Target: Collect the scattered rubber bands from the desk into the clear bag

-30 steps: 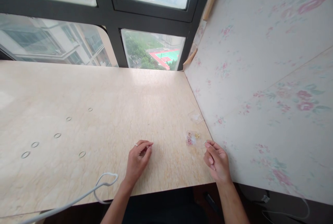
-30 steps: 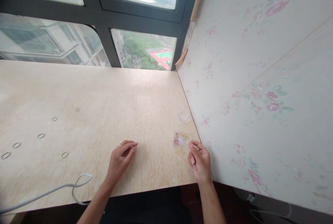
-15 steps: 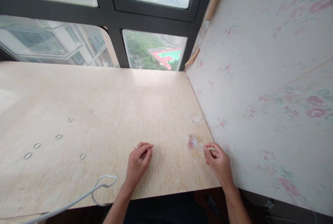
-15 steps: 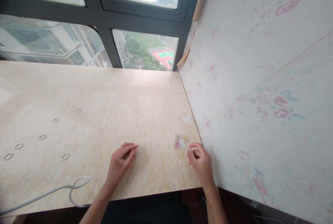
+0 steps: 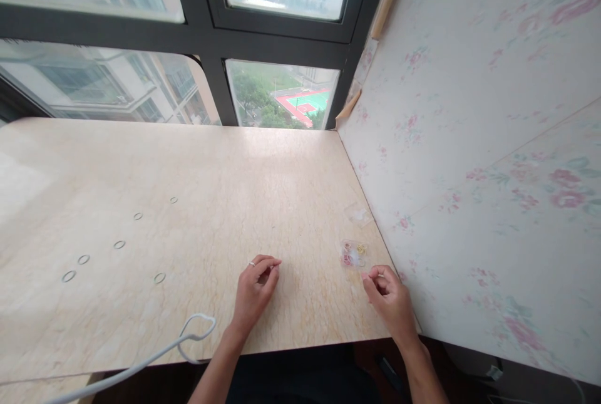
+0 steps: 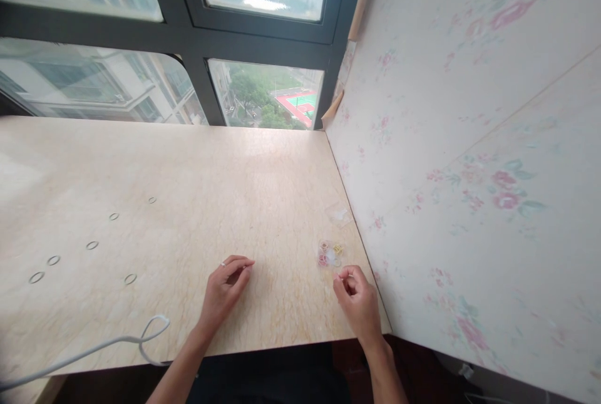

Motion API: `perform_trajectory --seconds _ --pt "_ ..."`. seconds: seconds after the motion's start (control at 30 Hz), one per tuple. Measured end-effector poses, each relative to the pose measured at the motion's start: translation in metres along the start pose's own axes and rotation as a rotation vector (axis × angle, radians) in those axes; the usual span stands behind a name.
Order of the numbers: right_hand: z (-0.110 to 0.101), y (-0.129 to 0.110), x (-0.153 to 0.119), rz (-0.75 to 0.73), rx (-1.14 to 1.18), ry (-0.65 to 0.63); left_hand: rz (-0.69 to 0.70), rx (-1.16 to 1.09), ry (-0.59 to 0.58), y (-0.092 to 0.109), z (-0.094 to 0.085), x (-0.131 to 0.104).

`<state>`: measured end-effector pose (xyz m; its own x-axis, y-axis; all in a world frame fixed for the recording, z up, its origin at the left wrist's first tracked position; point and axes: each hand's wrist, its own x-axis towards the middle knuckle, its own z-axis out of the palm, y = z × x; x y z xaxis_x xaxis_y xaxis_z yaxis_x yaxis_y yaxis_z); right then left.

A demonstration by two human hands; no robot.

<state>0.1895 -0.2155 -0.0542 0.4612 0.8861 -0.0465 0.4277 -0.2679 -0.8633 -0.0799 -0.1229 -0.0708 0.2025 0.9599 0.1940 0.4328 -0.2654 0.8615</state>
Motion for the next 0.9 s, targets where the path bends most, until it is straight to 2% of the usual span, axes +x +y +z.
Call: perform_trajectory --seconds 0.23,0.37,0.43,0.53,0.63,0.77,0.9 --pt "0.033 0.005 -0.019 -0.076 0.072 -0.204 0.005 -0.03 -0.04 0.0 -0.001 -0.005" --pt "0.046 0.003 -0.025 -0.136 0.065 -0.234 -0.014 -0.055 -0.065 0.001 -0.018 -0.009" --pt "0.048 0.003 -0.025 -0.16 0.056 -0.21 -0.025 -0.01 -0.013 -0.002 -0.035 -0.013" --pt "0.047 0.01 -0.022 -0.195 0.034 -0.233 -0.069 0.139 0.155 -0.013 -0.071 -0.019" --pt "0.045 0.02 -0.018 -0.209 0.0 -0.276 -0.207 0.335 0.307 -0.029 -0.113 -0.025" --pt "0.045 0.023 -0.016 -0.194 0.01 -0.274 -0.46 0.645 0.28 -0.047 -0.161 -0.03" --pt "0.046 0.013 -0.021 -0.166 0.056 -0.213 -0.523 0.771 0.167 -0.056 -0.184 -0.028"
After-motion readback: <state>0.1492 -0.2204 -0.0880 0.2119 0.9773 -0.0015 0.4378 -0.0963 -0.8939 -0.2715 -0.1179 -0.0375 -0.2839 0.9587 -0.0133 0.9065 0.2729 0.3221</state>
